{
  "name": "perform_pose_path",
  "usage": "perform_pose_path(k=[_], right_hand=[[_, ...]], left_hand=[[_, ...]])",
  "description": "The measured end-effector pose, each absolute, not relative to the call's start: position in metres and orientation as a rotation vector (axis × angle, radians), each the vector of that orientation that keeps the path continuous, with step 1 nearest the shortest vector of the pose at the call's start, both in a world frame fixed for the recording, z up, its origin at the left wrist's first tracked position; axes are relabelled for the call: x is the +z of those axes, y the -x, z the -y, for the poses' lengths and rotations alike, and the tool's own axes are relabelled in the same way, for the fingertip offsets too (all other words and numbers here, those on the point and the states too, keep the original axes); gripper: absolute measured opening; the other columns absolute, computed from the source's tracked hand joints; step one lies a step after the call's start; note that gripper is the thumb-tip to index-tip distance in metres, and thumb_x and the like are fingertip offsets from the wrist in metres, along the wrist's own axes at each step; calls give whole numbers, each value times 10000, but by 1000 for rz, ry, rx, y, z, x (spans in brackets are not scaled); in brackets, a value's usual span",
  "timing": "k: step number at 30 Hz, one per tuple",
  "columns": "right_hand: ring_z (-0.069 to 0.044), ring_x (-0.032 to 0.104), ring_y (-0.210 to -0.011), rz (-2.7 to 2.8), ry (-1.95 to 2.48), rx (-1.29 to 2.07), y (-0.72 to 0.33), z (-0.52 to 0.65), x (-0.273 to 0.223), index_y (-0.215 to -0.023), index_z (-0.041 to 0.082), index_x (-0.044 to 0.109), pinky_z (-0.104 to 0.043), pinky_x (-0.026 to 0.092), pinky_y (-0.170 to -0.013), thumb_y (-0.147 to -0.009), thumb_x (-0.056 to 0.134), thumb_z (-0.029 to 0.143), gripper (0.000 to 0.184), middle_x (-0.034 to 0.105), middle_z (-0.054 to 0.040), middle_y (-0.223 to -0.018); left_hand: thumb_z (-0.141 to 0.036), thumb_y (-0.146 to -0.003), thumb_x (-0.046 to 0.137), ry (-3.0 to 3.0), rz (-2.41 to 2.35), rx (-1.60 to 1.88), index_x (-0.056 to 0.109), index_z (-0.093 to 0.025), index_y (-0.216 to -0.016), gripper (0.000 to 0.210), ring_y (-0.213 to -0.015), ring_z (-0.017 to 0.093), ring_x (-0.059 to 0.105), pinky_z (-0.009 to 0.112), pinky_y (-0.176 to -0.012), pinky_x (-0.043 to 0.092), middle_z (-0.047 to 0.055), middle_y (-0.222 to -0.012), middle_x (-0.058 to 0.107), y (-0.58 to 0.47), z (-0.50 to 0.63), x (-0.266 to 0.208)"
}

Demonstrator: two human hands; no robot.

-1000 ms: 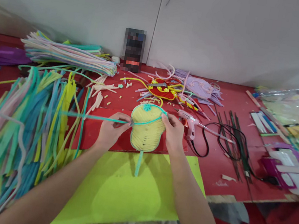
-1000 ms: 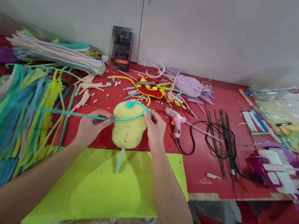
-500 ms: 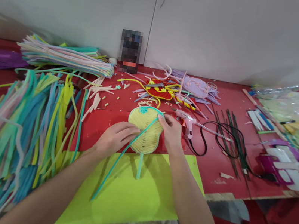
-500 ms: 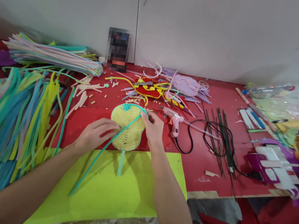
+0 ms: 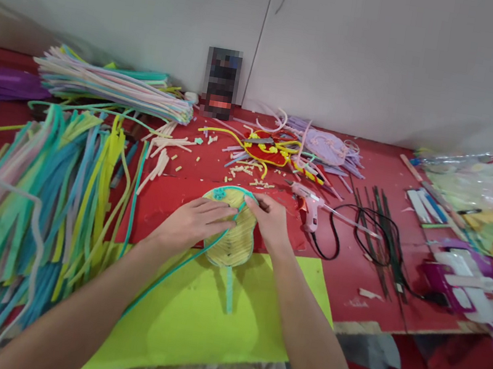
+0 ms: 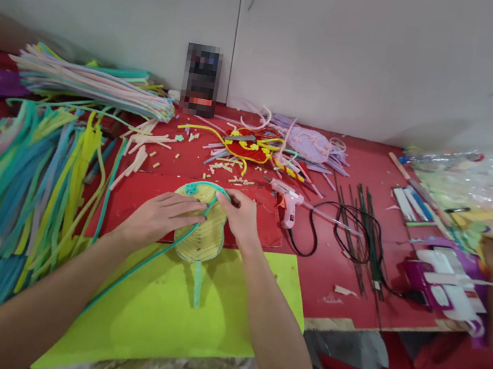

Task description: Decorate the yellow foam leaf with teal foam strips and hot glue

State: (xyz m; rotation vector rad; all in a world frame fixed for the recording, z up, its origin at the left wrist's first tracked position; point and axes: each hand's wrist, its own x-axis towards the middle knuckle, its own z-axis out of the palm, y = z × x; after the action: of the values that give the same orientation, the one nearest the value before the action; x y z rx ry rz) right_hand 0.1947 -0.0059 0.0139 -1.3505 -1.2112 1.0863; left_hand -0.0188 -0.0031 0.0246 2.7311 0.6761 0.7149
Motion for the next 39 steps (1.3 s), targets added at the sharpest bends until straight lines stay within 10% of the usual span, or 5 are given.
perform_pose_path(k=[17, 39], right_hand=[[-172, 626, -765, 1132, 1361, 953, -198, 4, 13, -873, 193, 704, -288, 488, -725, -737, 674, 437, 281, 706, -17, -836], [-154, 594, -735, 919, 1149, 1202, -199, 8, 22, -801, 217, 700, -281, 468, -731, -683, 730, 437, 252, 686, 7, -792]], left_hand=[[-380, -868, 562, -2546, -1131, 795, 595, -203, -1102, 295, -983, 225, 598, 395, -886, 460, 78, -1068, 654, 2, 11, 21], [-77, -872, 433, -2914, -1185, 660, 552, -165, -1209, 368, -956, 221, 590, 365, -821, 490, 100, -1088, 619, -5, 21, 50]])
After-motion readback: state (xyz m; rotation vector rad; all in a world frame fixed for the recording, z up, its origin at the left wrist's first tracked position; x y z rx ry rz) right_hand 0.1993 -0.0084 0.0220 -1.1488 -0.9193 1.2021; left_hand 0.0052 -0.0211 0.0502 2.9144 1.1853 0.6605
